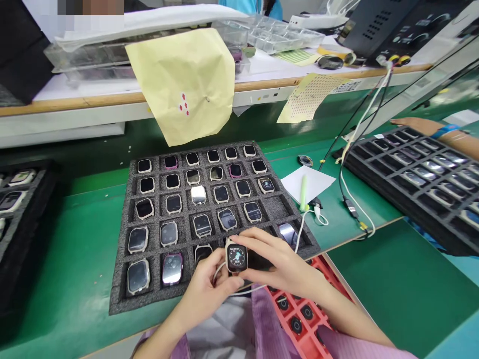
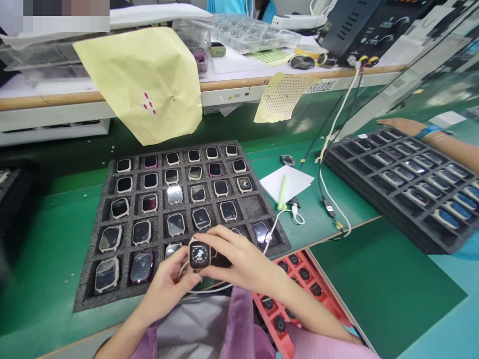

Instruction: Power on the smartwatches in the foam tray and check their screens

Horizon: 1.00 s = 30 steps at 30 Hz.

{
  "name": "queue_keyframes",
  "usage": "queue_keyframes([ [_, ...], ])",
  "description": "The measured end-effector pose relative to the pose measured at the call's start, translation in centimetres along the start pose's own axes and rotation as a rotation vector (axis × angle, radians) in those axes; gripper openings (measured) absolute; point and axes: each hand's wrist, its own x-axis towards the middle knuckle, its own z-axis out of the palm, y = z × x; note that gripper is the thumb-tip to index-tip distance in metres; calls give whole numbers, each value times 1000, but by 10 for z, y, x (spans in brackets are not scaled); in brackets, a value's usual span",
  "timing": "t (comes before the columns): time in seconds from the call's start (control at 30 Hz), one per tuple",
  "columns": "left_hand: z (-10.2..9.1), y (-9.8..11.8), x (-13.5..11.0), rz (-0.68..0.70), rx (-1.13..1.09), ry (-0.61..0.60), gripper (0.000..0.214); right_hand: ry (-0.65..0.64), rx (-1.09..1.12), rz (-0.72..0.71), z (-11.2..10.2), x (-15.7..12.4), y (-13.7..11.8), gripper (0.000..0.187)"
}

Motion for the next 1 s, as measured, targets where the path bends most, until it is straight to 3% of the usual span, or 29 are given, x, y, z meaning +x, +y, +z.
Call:
queue_keyframes([
  [0.17, 2, 3, 2, -34, 67, -17, 28, 81, -266, -57, -5, -1, -1, 35],
  [0.4, 3, 6, 3, -99, -111, -21, 23, 233, 22, -8, -13, 0, 3, 38],
  [0.73, 1, 8, 3, -51, 10, -52, 28, -65, -203, -73, -11, 2, 4, 44],
  [1.0, 3, 6, 3, -44, 30, -13, 25, -144, -320, -61, -13, 6, 1, 46],
])
